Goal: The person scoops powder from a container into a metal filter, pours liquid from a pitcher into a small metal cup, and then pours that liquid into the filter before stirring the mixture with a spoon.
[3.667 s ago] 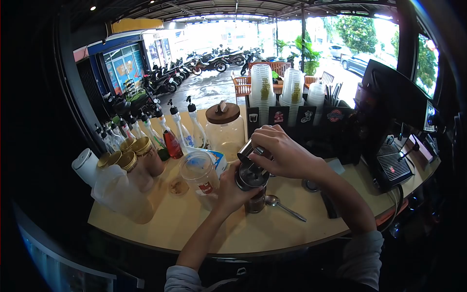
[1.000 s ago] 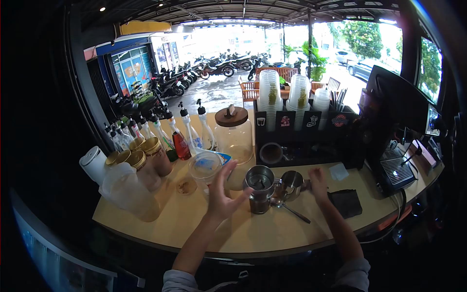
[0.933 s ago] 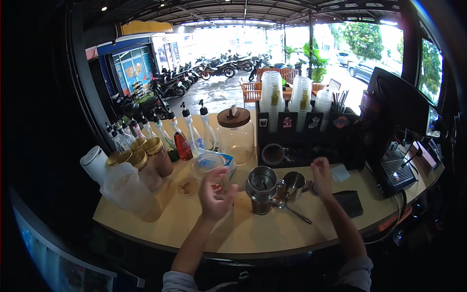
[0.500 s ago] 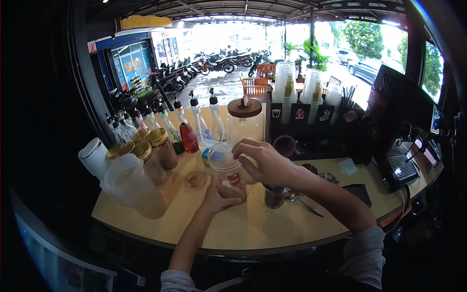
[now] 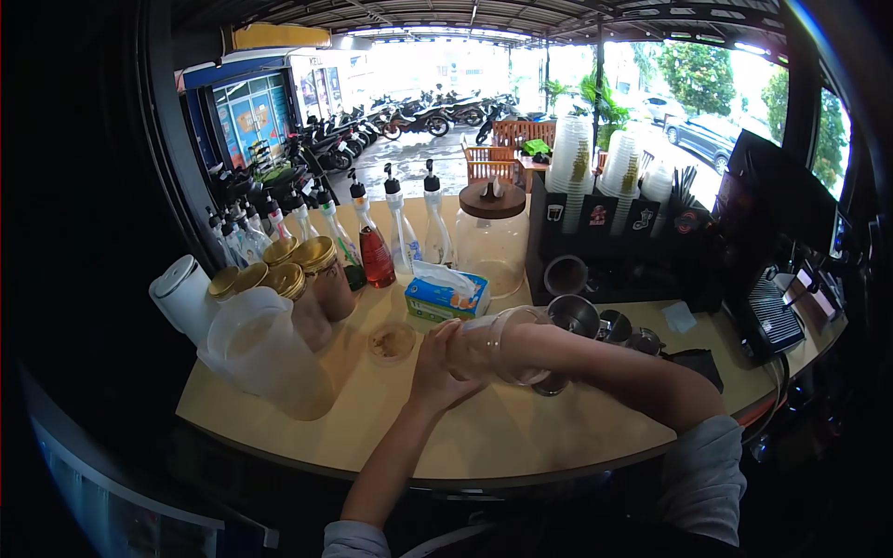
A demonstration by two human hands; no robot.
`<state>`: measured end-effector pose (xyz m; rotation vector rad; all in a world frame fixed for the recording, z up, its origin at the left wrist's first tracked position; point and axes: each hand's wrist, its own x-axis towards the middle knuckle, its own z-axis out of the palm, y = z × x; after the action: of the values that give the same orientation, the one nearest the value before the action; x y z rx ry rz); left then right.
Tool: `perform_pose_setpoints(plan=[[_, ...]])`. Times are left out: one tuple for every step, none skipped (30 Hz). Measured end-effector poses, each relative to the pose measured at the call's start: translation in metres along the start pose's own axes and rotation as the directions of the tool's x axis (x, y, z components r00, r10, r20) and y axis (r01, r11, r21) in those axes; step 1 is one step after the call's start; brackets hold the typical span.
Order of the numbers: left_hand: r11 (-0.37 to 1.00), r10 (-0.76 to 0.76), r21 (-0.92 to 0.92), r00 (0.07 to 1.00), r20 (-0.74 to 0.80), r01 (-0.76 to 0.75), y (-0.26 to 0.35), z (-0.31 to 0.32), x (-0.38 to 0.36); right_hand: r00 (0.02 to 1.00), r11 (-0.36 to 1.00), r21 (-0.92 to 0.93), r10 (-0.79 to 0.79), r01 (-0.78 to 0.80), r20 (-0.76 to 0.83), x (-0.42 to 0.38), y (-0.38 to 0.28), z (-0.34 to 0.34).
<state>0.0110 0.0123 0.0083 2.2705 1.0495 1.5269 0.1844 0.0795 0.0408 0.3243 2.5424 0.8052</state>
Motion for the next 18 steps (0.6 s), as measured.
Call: perform_pose_setpoints(plan=[[1.000, -0.003, 0.002, 1.000, -0.002, 0.003, 0.001, 0.000, -0.001, 0.981, 0.964, -0.264, -0.073, 0.024, -0.178, 0.003, -0.002, 0.001], [1.000, 0.020, 0.007, 0.999, -0.026, -0.020, 0.001, 0.001, -0.001, 0.981, 0.964, -0.265, -0.077, 0.027, -0.180, 0.007, -0.002, 0.002], [0.999, 0.045, 0.014, 0.998, -0.051, -0.045, 0.001, 0.000, -0.001, 0.990, 0.983, -0.176, -0.069, 0.047, -0.123, 0.007, -0.001, -0.014], [0.999, 0.044, 0.017, 0.998, -0.053, -0.043, 0.003, -0.001, -0.001, 0.996, 0.994, -0.085, -0.067, 0.061, -0.066, 0.004, -0.001, -0.035], [0.999, 0.025, 0.030, 0.999, -0.047, -0.023, 0.005, -0.003, -0.001, 0.998, 0.998, 0.008, -0.069, 0.069, -0.006, -0.001, -0.001, -0.054], [0.999, 0.004, 0.042, 0.999, -0.041, -0.003, 0.006, -0.004, -0.001, 0.997, 0.997, 0.008, -0.072, 0.072, -0.005, -0.009, 0.000, -0.070], [0.999, 0.002, 0.041, 0.999, -0.043, 0.000, 0.005, -0.005, -0.001, 1.000, 0.987, 0.163, -0.013, 0.010, 0.015, -0.018, 0.002, -0.086], [0.999, 0.003, 0.039, 0.999, -0.051, -0.001, 0.005, -0.005, -0.001, 0.998, 0.949, 0.311, 0.044, -0.056, 0.045, -0.025, 0.003, -0.100], [0.999, 0.005, 0.035, 0.998, -0.058, -0.003, 0.004, -0.005, -0.001, 0.998, 0.949, 0.310, 0.041, -0.054, 0.049, -0.032, 0.004, -0.113], [1.000, 0.002, 0.031, 0.998, -0.062, 0.000, 0.004, -0.005, 0.000, 0.995, 0.925, 0.366, 0.086, -0.099, 0.051, -0.038, 0.005, -0.124], [0.999, 0.008, 0.036, 0.997, -0.070, -0.005, 0.004, -0.005, -0.001, 0.990, 0.896, 0.421, 0.130, -0.140, 0.054, -0.040, 0.005, -0.129], [0.999, 0.013, 0.042, 0.997, -0.079, -0.009, 0.004, -0.005, -0.001, 0.990, 0.897, 0.420, 0.126, -0.137, 0.055, -0.039, 0.005, -0.128], [0.999, 0.009, 0.041, 0.997, -0.081, -0.006, 0.005, -0.005, -0.001, 0.983, 0.921, 0.351, 0.131, -0.168, 0.128, -0.038, 0.005, -0.124], [0.999, 0.011, 0.033, 0.996, -0.087, -0.008, 0.005, -0.005, -0.001, 0.970, 0.941, 0.278, 0.141, -0.194, 0.199, -0.036, 0.005, -0.120], [1.000, 0.015, 0.025, 0.996, -0.091, -0.012, 0.006, -0.005, -0.001, 0.970, 0.940, 0.280, 0.140, -0.193, 0.199, -0.035, 0.004, -0.107], [1.000, 0.013, 0.024, 0.996, -0.089, -0.011, 0.006, -0.004, -0.001, 0.993, 0.968, -0.222, 0.122, -0.119, 0.001, -0.034, 0.001, -0.093], [1.000, 0.010, 0.026, 0.996, -0.085, -0.008, 0.006, -0.004, -0.001, 0.987, 0.732, -0.672, 0.005, -0.114, -0.162, -0.036, -0.001, -0.078], [1.000, 0.007, 0.029, 0.997, -0.081, -0.004, 0.006, -0.004, -0.001, 0.987, 0.734, -0.670, 0.007, -0.115, -0.161, -0.042, -0.001, -0.078]])
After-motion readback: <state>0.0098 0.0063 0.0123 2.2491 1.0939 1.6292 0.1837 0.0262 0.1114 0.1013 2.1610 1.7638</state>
